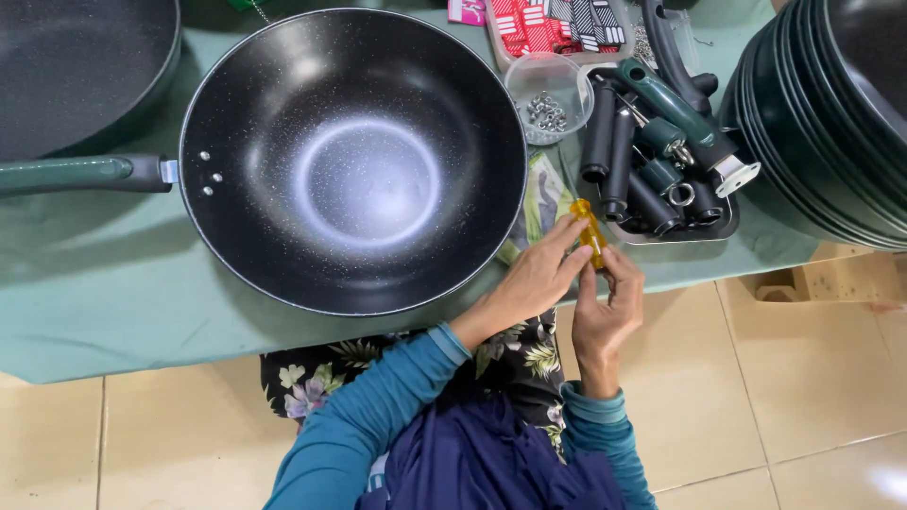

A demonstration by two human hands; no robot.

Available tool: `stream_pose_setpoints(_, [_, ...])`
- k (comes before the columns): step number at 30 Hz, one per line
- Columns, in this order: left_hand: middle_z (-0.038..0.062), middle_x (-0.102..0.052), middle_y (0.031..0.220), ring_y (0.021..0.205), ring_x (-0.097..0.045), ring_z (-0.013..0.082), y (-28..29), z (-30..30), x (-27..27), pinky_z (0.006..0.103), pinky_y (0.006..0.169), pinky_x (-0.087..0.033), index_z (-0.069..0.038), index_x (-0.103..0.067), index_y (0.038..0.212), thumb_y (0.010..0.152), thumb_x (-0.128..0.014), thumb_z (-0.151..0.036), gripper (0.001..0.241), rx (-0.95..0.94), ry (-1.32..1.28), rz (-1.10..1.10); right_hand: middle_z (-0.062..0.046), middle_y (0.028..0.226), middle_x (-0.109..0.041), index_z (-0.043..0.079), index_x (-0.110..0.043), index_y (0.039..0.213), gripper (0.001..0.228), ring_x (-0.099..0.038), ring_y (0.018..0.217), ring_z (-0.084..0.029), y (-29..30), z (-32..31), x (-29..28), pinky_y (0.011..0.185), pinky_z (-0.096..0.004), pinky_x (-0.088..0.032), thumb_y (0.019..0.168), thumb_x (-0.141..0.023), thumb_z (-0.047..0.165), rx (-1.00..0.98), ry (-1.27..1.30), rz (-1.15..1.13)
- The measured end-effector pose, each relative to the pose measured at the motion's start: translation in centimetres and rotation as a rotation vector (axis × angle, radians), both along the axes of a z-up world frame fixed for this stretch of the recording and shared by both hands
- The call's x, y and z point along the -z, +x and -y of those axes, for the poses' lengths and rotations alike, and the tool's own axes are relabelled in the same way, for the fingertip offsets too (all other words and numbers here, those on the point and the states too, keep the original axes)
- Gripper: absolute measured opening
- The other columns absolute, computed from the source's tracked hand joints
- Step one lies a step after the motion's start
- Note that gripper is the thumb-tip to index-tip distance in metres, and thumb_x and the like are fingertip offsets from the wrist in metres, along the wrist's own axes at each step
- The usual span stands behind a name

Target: Assembling a handle onto a wok using a screwdriver and then wiping it clean with a cloth

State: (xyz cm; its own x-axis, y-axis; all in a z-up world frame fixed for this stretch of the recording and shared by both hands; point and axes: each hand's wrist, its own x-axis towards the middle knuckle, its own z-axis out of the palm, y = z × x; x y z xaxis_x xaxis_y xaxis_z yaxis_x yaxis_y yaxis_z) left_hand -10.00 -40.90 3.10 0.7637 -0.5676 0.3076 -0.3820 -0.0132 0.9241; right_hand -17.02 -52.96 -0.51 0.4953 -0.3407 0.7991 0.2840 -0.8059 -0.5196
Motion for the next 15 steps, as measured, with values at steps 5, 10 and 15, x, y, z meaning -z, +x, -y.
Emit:
stream_pose_setpoints(5, [0.036, -0.047, 0.149, 0.128, -0.055, 0.0549, -0.1, 0.6, 1.8, 0.0598, 0.106, -0.049, 0.005, -0.050, 0.146, 0.106, -0.051, -0.029, 0.052, -0.001, -0.018, 0.015, -0.023, 0.116, -0.068, -0.006, -0.070, 0.116, 0.025, -0.069, 0.107, -0.040, 1.4, 0.1, 0.8, 0.085, -0.044, -0.061, 0.093, -0.077, -0.009, -0.014, -0.073, -0.030])
stream_pose_setpoints(10, [0.023, -0.057, 0.144, 0.130, -0.058, 0.0431, -2.2, -1.3, 3.2, 0.0484, 0.102, -0.055, -0.012, -0.058, 0.145, 0.102, -0.060, -0.025, 0.045, -0.022, -0.070, -0.027, -0.017, 0.119, -0.068, 0.002, -0.072, 0.122, 0.027, -0.068, 0.109, -0.036, 1.7, 1.5, 1.8, 0.089, -0.043, -0.058, 0.097, -0.078, 0.004, 0.031, -0.154, -0.138])
stream_pose_setpoints(15, [0.026, -0.068, 0.128, 0.117, -0.065, 0.0293, -5.5, -4.2, 6.6, 0.0386, 0.089, -0.059, 0.001, -0.062, 0.139, 0.102, -0.066, -0.017, 0.041, 0.131, -0.359, -0.590, -0.013, 0.114, -0.064, 0.006, -0.073, 0.126, 0.035, -0.062, 0.101, -0.034, 2.3, 1.7, 2.1, 0.091, -0.044, -0.050, 0.092, -0.083, 0.004, 0.091, -0.310, -0.121])
